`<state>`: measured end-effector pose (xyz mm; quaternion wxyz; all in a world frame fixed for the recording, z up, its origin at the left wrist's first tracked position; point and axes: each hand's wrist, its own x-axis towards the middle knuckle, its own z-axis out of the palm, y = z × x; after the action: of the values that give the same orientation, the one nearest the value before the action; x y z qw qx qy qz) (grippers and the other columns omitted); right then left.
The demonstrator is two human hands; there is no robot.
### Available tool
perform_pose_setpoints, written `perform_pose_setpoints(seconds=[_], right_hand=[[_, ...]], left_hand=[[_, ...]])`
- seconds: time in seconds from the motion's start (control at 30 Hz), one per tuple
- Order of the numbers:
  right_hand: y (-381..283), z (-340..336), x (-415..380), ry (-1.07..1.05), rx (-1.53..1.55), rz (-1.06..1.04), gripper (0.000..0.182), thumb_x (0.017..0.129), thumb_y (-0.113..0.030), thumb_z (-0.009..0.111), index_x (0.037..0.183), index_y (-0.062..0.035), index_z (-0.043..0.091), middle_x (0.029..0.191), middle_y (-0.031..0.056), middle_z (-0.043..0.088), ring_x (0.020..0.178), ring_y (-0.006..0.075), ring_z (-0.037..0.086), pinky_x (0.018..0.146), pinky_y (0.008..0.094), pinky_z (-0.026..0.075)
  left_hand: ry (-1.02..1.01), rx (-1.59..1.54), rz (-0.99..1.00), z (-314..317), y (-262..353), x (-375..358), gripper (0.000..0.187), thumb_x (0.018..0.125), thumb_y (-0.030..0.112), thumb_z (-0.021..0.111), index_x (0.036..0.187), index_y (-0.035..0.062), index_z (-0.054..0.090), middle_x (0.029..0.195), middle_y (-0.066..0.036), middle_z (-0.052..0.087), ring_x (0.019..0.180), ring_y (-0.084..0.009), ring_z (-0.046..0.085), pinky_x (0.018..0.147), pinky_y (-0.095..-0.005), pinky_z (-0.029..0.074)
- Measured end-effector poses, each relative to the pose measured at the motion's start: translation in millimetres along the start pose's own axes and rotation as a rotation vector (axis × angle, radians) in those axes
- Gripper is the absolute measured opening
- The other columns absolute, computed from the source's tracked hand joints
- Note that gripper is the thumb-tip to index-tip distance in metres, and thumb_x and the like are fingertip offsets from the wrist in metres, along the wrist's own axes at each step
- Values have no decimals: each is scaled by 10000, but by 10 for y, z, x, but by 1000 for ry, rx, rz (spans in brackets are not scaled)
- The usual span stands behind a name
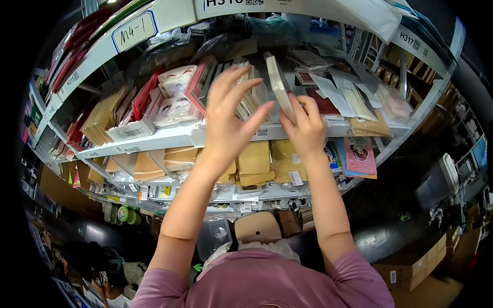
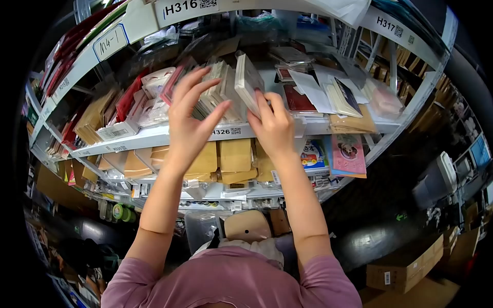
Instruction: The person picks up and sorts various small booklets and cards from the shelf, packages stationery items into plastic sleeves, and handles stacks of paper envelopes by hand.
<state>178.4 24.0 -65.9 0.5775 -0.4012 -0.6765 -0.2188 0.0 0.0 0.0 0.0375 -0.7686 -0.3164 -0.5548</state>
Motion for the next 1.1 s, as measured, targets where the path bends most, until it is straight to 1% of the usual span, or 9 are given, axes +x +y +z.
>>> perform_pose_setpoints(seconds=[0.03,0.17,0.3,0.33,0.43,0.6,0.9,1.0,1.1], right_hand=[[23,97,22,-39,16,14,385,736,-104,696,1107,-31,623,1009,96,572,713,275,651,606,357,536],[66,213,-5,-105,21,47,344,739,-106,690,1063,-12,623,992,93,568,681,306,633,610,370,530],[62,162,-25,-292,60,24,384,792,-146,671,1134,3,579,1071,122,543,827,325,626,690,389,524],[51,115,-16,-381,85,81,397,838,-174,640,1177,12,552,1123,140,531,958,338,592,794,394,504],[83,76,-26,-397,45,14,392,870,-182,608,1196,27,540,1194,161,523,1039,344,557,872,391,476],[79,169,-79,-367,-17,-32,397,886,-178,586,1190,70,527,1175,207,573,1059,337,544,906,383,464],[6,35,-115,-245,130,14,377,872,-149,600,1168,74,529,1142,215,591,1053,339,557,901,394,473],[222,-313,37,6,-96,91,347,809,-143,667,1100,23,577,1073,182,615,1000,329,568,860,418,473],[405,-533,235,-82,-437,189,307,766,-118,674,1041,1,604,993,160,627,1029,309,555,879,420,445]], left_hand=[[30,265,140,-73,-85,49,428,695,221,777,1065,55,641,1260,-157,553,1253,-343,438,1039,-424,367],[-179,377,170,-59,-273,160,473,661,229,798,1051,3,653,1200,-141,599,1210,-356,477,1008,-467,380],[-300,461,246,-12,-386,232,486,672,286,781,1043,-1,655,1184,-153,608,1220,-332,485,1029,-454,373],[-285,444,230,4,-383,236,466,678,278,775,1027,-9,659,1166,-153,618,1186,-331,518,1027,-440,380],[-276,382,197,30,-440,236,437,683,264,772,1004,-13,666,1149,-142,628,1131,-332,556,975,-420,433],[-272,328,126,43,-460,236,399,673,228,781,1010,38,685,1127,-132,634,1057,-306,596,854,-361,502],[-292,337,138,59,-412,193,449,671,214,782,1064,33,661,1177,-131,606,1139,-316,551,922,-387,465],[-222,384,163,22,-301,173,469,683,165,777,1113,45,632,1247,-142,557,1216,-357,482,1017,-444,389],[-105,326,214,34,-216,49,408,710,96,748,1099,46,634,1225,-145,564,1219,-365,482,1030,-466,373]])
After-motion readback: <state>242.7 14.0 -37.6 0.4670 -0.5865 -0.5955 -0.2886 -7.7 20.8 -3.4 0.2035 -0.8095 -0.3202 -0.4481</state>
